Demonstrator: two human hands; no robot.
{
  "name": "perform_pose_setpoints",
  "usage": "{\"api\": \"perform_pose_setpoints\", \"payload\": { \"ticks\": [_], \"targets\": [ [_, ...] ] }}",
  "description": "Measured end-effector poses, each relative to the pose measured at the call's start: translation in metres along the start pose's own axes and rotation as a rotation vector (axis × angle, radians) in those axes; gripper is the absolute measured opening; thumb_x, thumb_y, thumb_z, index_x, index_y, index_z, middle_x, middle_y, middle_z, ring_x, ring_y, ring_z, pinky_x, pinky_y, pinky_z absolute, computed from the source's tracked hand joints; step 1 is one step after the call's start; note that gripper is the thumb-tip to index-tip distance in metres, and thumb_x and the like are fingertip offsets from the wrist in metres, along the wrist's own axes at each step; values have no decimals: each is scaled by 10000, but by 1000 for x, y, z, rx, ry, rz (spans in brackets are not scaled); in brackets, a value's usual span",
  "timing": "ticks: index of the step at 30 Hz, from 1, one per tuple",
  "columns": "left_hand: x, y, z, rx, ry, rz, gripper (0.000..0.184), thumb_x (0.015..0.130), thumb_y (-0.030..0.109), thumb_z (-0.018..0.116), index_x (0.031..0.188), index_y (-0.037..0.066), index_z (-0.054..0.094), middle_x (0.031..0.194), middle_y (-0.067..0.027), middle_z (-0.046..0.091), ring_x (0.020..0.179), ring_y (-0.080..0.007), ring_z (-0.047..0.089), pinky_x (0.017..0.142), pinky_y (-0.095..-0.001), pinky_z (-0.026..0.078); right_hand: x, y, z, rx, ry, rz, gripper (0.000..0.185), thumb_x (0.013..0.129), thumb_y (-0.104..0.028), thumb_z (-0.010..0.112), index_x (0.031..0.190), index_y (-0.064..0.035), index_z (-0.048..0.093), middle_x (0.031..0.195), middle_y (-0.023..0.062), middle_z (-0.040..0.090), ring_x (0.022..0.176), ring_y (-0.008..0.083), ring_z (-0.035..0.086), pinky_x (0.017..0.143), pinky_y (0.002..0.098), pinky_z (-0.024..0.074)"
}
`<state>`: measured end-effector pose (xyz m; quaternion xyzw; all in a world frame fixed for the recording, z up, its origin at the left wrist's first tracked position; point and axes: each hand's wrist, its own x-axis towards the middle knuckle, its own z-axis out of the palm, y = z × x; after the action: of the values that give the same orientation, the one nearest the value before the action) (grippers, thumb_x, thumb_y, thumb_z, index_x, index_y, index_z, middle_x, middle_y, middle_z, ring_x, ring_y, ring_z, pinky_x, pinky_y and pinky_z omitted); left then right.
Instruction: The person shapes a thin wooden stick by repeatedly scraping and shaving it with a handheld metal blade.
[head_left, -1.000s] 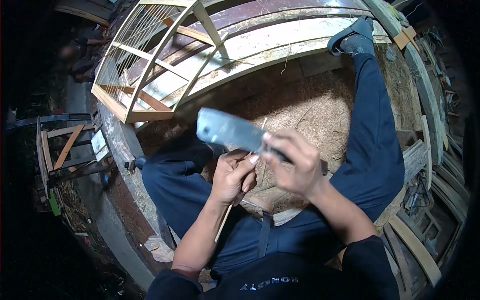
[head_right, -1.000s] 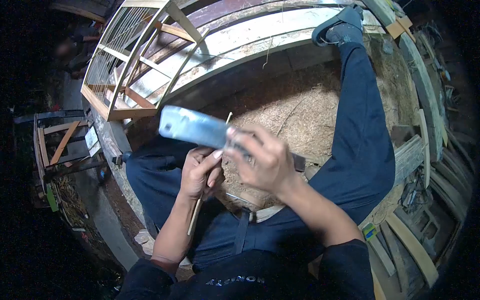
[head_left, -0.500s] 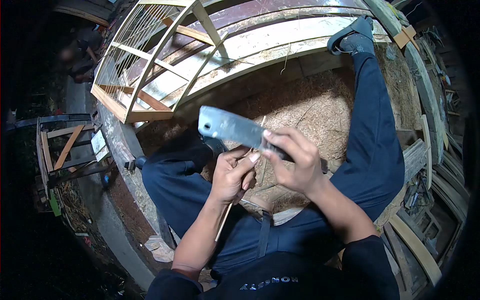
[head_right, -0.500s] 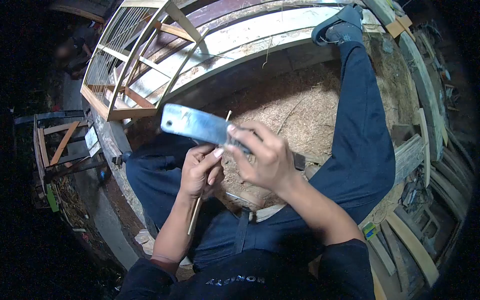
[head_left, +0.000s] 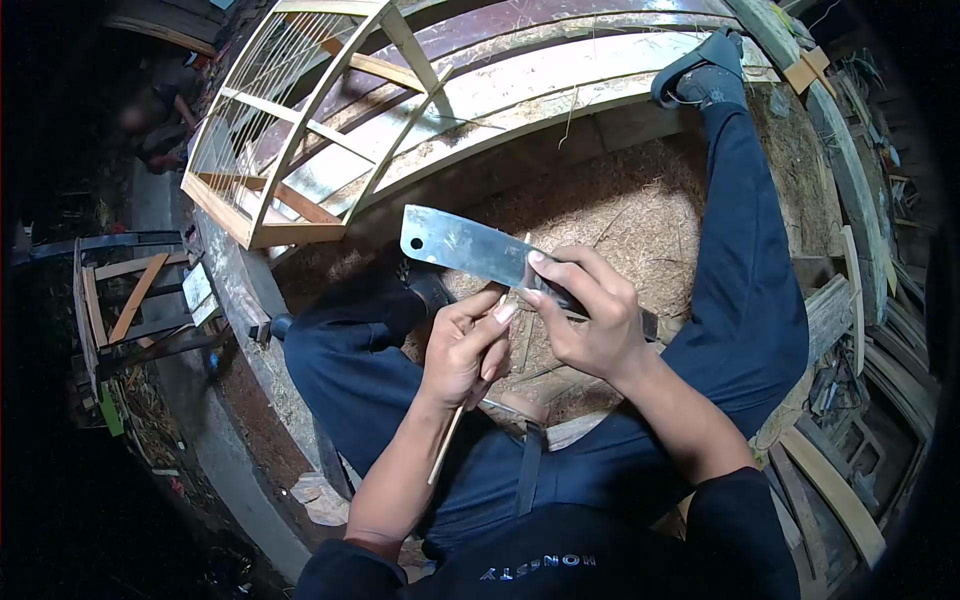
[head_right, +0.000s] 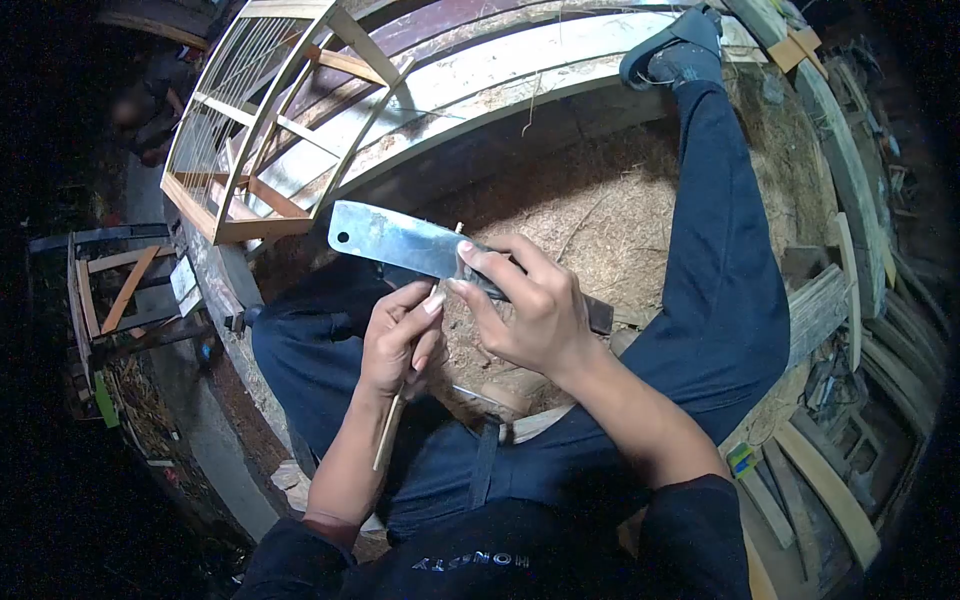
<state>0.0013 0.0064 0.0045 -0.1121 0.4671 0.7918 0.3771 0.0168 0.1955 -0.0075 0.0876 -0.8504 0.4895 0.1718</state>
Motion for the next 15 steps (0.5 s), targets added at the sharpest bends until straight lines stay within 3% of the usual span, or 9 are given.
{"api": "perform_pose_setpoints", "payload": {
  "ticks": [2, 4, 5, 6, 10, 15],
  "targets": [
    [0, 0, 2, -11, -15, 11, 157, 1015, 133, 581, 1038, -20, 601, 548, 28, 470, 381, -44, 378, 396, -218, 313, 2, 0, 1, -12, 35, -29, 296, 813, -88, 780, 1079, 23, 709, 952, 188, 683, 756, 309, 726, 612, 363, 587],
    [-5, 1, 6, 56, 60, 46, 190, 1028, 131, 558, 1103, -37, 606, 528, 41, 447, 382, -36, 368, 393, -212, 310, 3, 0, -1, 5, 16, -63, 294, 817, -90, 780, 1077, 22, 705, 957, 188, 686, 769, 307, 727, 622, 363, 587],
    [-5, 1, 4, 4, 13, -7, 324, 1027, 120, 554, 1304, -46, 579, 535, 49, 444, 384, -28, 358, 391, -212, 313, 2, 5, -1, -38, 31, -34, 280, 826, -83, 772, 1077, 19, 702, 954, 190, 687, 773, 308, 725, 632, 369, 588],
    [-5, 0, 4, -20, 20, 31, 483, 1024, 121, 558, 1483, 2, 462, 544, 56, 441, 389, -27, 353, 399, -213, 320, 1, 11, -1, -82, 45, -4, 266, 835, -75, 763, 1077, 17, 699, 951, 192, 687, 777, 309, 724, 641, 375, 588],
    [-4, 6, 10, 47, -36, 32, 526, 1028, 117, 548, 1532, 60, 406, 528, 60, 416, 395, -28, 345, 411, -215, 326, 15, 23, -12, -50, 135, 88, 222, 875, -58, 730, 1075, 24, 677, 934, 194, 692, 776, 296, 722, 671, 375, 559],
    [-3, 7, 9, 5, -52, 25, 513, 1044, 115, 516, 1540, 65, 394, 506, 56, 398, 383, -34, 332, 398, -215, 317, 11, 13, -14, 110, 118, 201, 166, 959, -32, 607, 1107, 23, 660, 844, 142, 688, 665, 214, 669, 594, 320, 505]
  ]
}}
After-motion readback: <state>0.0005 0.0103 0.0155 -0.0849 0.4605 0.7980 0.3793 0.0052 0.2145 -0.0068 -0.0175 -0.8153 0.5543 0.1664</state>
